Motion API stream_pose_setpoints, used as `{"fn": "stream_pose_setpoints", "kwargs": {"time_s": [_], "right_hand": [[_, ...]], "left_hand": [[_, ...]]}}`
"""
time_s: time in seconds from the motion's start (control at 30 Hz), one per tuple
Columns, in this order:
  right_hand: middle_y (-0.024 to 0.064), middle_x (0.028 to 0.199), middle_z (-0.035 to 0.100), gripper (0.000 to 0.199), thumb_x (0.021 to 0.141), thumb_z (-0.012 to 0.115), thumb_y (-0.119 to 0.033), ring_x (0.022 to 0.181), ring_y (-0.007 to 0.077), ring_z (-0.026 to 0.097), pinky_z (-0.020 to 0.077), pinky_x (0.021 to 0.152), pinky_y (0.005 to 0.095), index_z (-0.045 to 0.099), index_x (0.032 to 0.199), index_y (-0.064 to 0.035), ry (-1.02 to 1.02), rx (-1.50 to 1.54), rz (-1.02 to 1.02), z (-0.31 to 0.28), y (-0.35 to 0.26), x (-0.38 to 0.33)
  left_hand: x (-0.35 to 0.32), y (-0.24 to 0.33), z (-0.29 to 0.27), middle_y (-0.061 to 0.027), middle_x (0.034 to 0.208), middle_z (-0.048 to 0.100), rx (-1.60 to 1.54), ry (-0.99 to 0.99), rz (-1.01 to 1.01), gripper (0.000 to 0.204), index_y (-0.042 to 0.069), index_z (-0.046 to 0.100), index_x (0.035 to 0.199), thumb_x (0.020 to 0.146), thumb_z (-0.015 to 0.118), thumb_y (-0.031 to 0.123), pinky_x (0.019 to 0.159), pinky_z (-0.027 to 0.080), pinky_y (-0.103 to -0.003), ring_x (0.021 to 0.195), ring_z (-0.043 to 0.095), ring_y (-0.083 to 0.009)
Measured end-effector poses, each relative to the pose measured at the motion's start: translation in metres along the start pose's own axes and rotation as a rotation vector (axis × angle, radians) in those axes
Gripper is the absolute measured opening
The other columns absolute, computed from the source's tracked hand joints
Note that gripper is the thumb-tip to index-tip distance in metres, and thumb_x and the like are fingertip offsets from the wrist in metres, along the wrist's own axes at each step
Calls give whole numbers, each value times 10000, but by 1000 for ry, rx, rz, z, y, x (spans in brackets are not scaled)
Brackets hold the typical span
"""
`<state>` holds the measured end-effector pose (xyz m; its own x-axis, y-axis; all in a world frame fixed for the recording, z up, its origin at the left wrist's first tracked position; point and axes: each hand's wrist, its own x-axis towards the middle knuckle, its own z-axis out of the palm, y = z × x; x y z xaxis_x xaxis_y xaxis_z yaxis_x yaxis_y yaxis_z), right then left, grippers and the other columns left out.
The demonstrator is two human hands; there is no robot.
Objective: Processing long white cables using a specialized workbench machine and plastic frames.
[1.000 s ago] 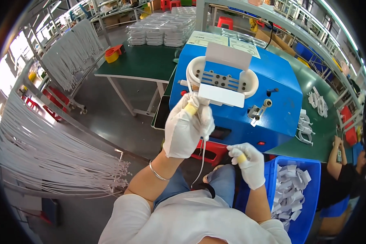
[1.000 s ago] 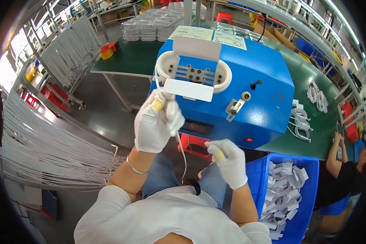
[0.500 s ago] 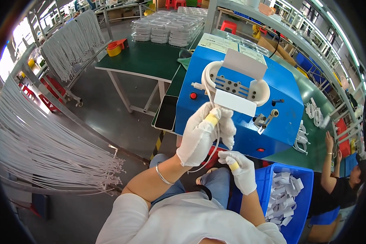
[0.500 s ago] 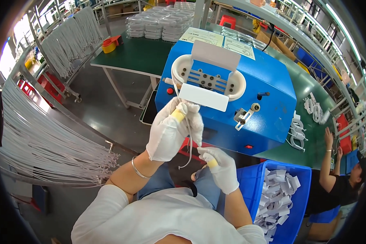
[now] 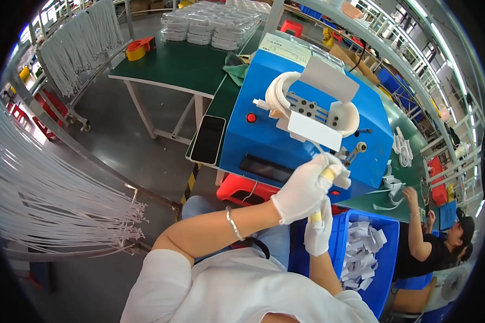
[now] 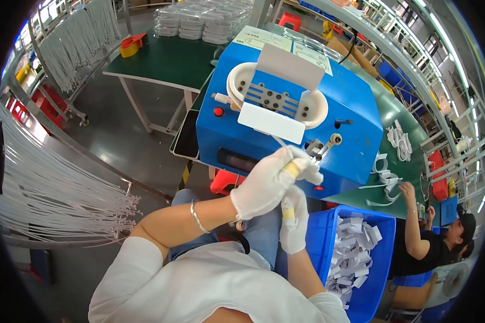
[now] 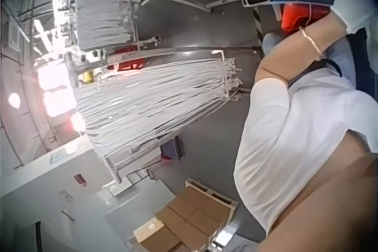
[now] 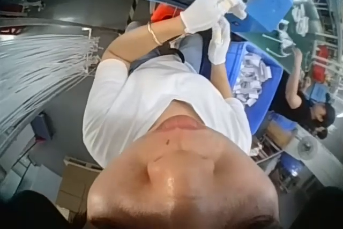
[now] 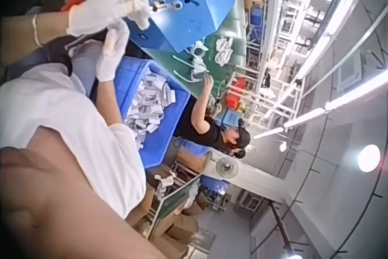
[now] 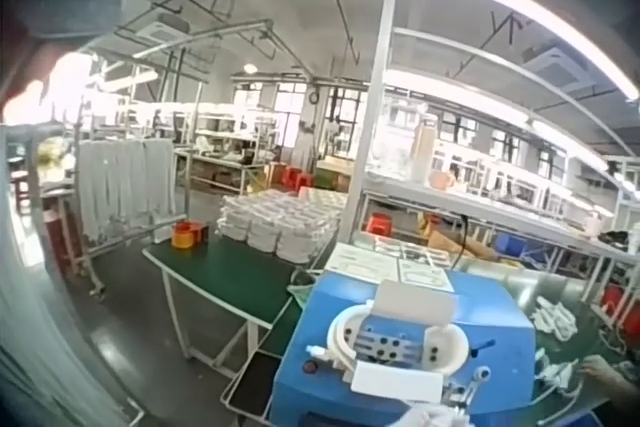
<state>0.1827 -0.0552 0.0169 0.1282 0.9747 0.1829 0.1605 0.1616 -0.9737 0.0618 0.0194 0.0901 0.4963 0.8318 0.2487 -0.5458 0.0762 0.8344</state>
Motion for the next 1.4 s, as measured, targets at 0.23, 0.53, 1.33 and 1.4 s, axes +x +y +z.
{"fn": "stream_pose_setpoints", "kwargs": {"time_s": [0.23,0.53,1.33,1.4], "right_hand": [[-4,800,586,400,812,695,-392,764,102,578,457,637,243,620,942,-22,96,-56,89,-60,13,6],[-15,699,565,196,876,522,-136,560,33,418,322,511,198,650,763,-41,185,-619,14,-137,-121,81],[112,692,615,228,850,560,-304,704,312,621,483,626,424,630,714,-135,89,-1192,-1111,-45,-190,312],[118,890,666,244,912,534,-291,795,261,632,500,742,356,684,879,-102,126,-1172,-711,-23,-194,305]], "left_hand": [[6,-33,12,-92,984,615,41,-184,-62,179,-3,536,1043,984,447,142,897,461,-286,973,606,-158],[-6,60,-3,-127,1032,676,1010,-782,-367,352,34,575,1205,912,546,227,776,509,-325,836,667,-230],[144,176,-9,-97,1036,681,1477,-467,352,205,33,718,943,817,563,-16,826,492,-272,870,632,-178],[147,179,-19,-70,955,689,1626,-427,178,193,54,718,950,814,590,6,781,493,-271,818,625,-156]]}}
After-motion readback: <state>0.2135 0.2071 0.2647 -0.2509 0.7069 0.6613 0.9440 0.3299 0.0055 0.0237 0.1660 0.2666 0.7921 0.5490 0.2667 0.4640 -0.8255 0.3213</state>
